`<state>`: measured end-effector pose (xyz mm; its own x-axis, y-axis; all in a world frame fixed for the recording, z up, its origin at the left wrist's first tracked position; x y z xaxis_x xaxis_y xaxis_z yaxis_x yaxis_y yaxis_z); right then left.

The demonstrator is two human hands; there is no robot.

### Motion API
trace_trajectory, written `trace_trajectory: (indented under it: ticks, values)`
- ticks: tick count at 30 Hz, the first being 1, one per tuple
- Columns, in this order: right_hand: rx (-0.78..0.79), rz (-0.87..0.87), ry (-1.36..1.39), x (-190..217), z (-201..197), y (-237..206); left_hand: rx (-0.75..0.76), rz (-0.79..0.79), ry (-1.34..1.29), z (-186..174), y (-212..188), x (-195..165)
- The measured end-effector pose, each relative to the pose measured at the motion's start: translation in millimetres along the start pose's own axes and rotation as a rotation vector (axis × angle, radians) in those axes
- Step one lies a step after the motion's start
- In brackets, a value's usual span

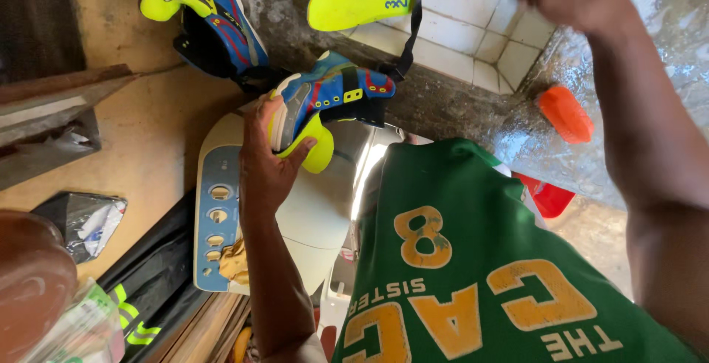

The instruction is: The person removes the insoles from a pair of blue and yellow sneakers, scrubs the shoes with a brush, rinses them under running water, and places them into a washing machine. The person then scrubs the insoles separately and places them into the washing machine as well.

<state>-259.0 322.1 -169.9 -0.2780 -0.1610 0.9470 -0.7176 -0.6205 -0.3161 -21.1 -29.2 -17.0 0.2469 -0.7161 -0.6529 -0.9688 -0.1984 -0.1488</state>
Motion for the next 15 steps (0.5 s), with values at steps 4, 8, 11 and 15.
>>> trace_trajectory:
  ticks: [4,8,11,15]
  values:
    - [0.268,0.164,-0.323,-35.8,87.2,-82.0,-0.033,0.026,-0.033,2.9,2.8,-6.2]
    - [0.398,0.14,-0.842,-30.5,197.0,-83.2,-0.028,0.046,-0.05,6.8,-15.7,-0.6]
    - [0.142,-0.362,-0.695,23.9,265.3,-65.3,-0.023,0.195,-0.003,12.4,-28.4,-3.9]
    - [0.406,0.131,-1.019,-32.4,289.3,-71.5,-0.017,0.191,-0.046,16.0,-45.5,7.5]
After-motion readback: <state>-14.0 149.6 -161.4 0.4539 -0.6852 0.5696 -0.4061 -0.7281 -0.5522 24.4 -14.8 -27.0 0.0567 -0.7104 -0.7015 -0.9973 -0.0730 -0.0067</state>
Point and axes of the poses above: each hand's wrist, its own y-axis towards the middle knuckle, its own z-axis out of the palm, x = y × z, the point moved 8 cm from there along y, towards the middle knuckle, and after that the axes turned 2 degrees about -x, right-handed, at the moved point
